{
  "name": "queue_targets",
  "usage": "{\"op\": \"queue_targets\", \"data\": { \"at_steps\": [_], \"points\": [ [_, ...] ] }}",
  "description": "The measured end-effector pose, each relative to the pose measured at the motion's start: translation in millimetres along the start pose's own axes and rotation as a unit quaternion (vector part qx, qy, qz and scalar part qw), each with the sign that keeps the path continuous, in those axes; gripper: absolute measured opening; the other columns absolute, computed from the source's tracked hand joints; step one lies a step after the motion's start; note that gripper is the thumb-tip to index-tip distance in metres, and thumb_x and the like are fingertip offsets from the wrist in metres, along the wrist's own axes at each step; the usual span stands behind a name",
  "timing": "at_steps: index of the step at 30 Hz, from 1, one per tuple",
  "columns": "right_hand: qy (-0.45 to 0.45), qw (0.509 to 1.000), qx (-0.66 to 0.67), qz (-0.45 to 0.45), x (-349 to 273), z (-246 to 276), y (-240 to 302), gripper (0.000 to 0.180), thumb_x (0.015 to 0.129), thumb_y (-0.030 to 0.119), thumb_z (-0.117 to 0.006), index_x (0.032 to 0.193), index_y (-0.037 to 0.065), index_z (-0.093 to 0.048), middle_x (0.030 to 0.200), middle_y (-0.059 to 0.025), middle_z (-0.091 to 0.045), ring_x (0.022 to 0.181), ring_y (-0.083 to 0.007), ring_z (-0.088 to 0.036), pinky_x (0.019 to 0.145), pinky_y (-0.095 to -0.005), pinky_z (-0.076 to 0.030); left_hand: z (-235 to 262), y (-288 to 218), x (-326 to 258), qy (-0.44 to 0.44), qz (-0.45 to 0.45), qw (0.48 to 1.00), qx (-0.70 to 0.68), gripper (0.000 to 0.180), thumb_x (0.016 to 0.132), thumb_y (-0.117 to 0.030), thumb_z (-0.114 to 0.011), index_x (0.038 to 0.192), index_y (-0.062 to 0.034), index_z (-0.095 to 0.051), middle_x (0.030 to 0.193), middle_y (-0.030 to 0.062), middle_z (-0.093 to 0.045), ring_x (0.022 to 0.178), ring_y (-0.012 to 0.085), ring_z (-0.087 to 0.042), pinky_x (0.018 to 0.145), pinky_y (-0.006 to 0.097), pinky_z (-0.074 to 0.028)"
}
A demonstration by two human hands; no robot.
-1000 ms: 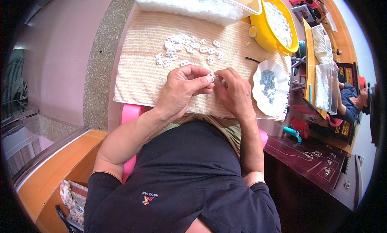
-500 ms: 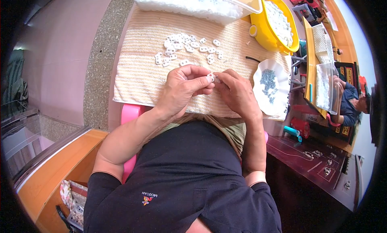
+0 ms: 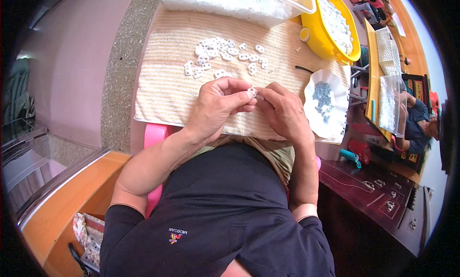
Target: Assembling small white plastic components manually at a workbench.
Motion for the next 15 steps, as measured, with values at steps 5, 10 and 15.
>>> {"op": "queue_targets", "data": {
  "at_steps": [5,10,15],
  "points": [
    [-0.009,0.999,0.033,-0.028,-0.1,0.1,-4.7,0.016,0.084,0.009,-0.062,0.1,0.006,-0.064,0.086,-0.0119,-0.062,0.081,-0.0304,-0.062,0.07,-0.0394,-0.05,-1.3,-0.3,-0.1,0.001,0.001,1.0,0.004,0.015,0.087,-0.003,-0.064,0.101,0.0015,-0.061,0.09,0.0097,-0.067,0.081,0.015,-0.066,0.075,0.027,-0.058],
    [-0.044,0.984,0.16,-0.064,-5.3,-1.2,-22.8,0.022,0.081,0.003,-0.068,0.103,0.002,-0.064,0.082,-0.0086,-0.061,0.074,-0.0186,-0.059,0.067,-0.0296,-0.048,-0.5,-0.9,-1.1,-0.002,0.002,1.0,0.01,0.015,0.087,-0.002,-0.064,0.101,0.0015,-0.061,0.091,0.0096,-0.067,0.081,0.0146,-0.066,0.074,0.026,-0.057],
    [-0.062,0.962,0.255,-0.076,-7.9,-3.8,-31.8,0.025,0.083,0.001,-0.07,0.108,-0.002,-0.063,0.085,-0.0021,-0.06,0.073,-0.0073,-0.055,0.066,-0.0214,-0.045,0.5,0.8,0.1,0.0,0.001,1.0,0.009,0.015,0.087,-0.002,-0.064,0.101,0.0015,-0.061,0.093,0.0097,-0.067,0.081,0.0145,-0.066,0.074,0.027,-0.057]
  ]
}}
Point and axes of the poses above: each hand's wrist, its own x-axis towards the middle knuckle, its own z-axis out of the back of the hand, y = z × x, the point moved 9 cm from there along x, towards the middle knuckle
